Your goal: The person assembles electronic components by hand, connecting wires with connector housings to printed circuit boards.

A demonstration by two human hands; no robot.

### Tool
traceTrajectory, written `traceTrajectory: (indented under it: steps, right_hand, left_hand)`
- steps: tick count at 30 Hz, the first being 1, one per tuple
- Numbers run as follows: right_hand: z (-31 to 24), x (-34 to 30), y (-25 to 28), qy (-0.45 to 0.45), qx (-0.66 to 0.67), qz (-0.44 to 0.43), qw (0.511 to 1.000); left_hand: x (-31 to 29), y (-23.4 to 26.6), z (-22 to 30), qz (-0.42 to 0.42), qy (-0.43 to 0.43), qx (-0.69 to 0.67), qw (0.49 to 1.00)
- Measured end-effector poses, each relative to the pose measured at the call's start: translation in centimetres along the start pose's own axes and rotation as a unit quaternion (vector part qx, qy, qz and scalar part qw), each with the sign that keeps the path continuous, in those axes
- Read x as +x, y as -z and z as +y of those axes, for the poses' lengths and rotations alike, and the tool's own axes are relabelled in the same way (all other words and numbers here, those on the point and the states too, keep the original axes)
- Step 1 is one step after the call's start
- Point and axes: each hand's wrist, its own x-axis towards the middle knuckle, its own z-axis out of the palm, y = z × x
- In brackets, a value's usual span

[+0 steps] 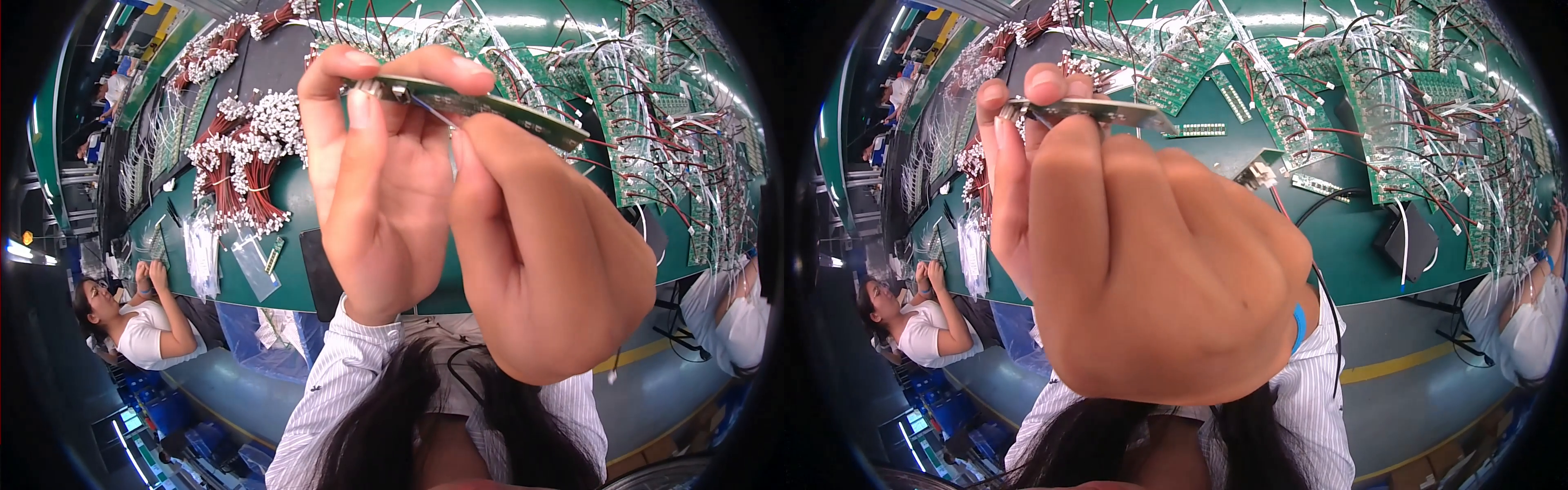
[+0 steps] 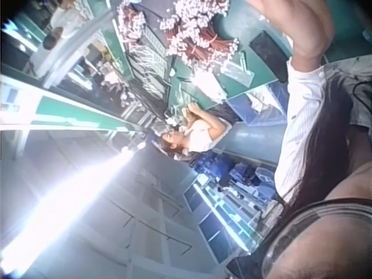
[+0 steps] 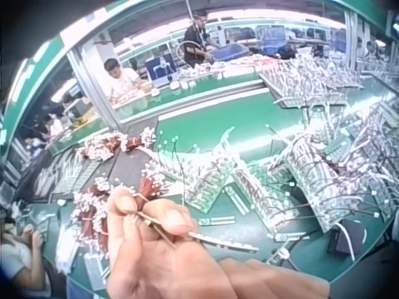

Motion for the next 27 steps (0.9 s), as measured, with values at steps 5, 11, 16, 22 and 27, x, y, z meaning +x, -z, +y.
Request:
traceTrajectory:
  steps: [5, 11, 16, 22, 27]
  right_hand:
    - [0.1, -0.1, -0.1, -0.001, -0.001, 0.011, 1.000]
    - [0.4, 0.0, 0.0, 0.006, 0.006, -0.009, 1.000]
    - [-0.5, 1.3, 1.0, 0.015, -0.025, -0.078, 0.997]
    - [0.3, 0.8, 0.3, 0.024, 0.061, -0.018, 0.998]
    - [-0.2, 1.1, 1.0, -0.002, 0.017, -0.076, 0.997]
  left_hand:
    - [0.1, 1.2, -1.3, -0.063, -0.044, -0.078, 0.994]
    - [-0.3, 0.4, -0.8, 0.019, 0.001, -0.097, 0.995]
    - [0.1, 1.2, -1.3, -0.057, -0.038, -0.090, 0.994]
    - [0.2, 1.2, -1.4, -0.067, -0.043, -0.084, 0.993]
    - [0.2, 1.3, -1.5, -0.068, -0.044, -0.083, 0.993]
